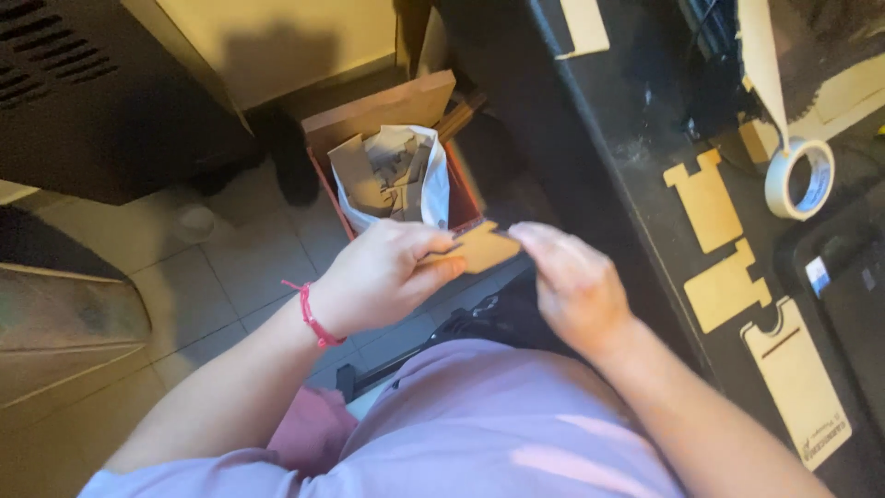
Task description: Applying a liquid coating to laser-cut wooden pieces using a paintbrush at a workbench.
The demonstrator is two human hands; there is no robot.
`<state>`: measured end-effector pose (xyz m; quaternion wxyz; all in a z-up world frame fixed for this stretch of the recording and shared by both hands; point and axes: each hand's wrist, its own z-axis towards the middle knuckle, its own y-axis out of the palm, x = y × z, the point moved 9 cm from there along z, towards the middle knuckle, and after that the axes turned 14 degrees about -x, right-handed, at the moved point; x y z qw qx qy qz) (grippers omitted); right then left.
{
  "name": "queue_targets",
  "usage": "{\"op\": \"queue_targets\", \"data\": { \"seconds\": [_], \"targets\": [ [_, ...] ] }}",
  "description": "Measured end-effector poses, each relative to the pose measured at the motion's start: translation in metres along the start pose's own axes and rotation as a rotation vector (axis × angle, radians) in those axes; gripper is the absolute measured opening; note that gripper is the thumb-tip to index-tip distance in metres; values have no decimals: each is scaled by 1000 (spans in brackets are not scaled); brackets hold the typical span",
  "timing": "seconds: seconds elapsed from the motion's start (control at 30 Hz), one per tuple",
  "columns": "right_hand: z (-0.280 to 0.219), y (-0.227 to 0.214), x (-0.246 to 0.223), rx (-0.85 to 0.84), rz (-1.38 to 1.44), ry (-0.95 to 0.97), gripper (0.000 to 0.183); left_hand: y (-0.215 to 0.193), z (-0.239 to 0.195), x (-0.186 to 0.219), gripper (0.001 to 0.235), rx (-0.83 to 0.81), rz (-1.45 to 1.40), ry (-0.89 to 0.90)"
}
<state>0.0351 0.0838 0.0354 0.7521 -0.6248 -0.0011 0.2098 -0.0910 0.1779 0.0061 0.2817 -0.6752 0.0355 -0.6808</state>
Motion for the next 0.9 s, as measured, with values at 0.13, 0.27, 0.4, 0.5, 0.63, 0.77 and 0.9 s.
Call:
{"op": "queue_targets", "data": {
  "seconds": [0.13,0.27,0.4,0.5,0.63,0.77,0.9],
  "targets": [
    [23,-23,-40,128,177,50,22,14,6,16,19,-110,-7,67],
    [11,-8,-27,204,57,37,29,-4,4,14,14,28,80,82],
    [-38,77,38,-45,-20,178,40,-19,-8,-1,11,78,19,17],
    [-41,74,55,-109,124,309,47,-32,-3,12,10,74,127,42],
    [-11,0,39,128,161,294,35,-30,-3,22,9,85,124,155],
    [-9,-50,6,296,135,211,28,-31,-6,39,14,101,184,249],
    [9,-60,-40,277,-84,15,29,-20,-4,54,15,120,290,318]
  ]
}}
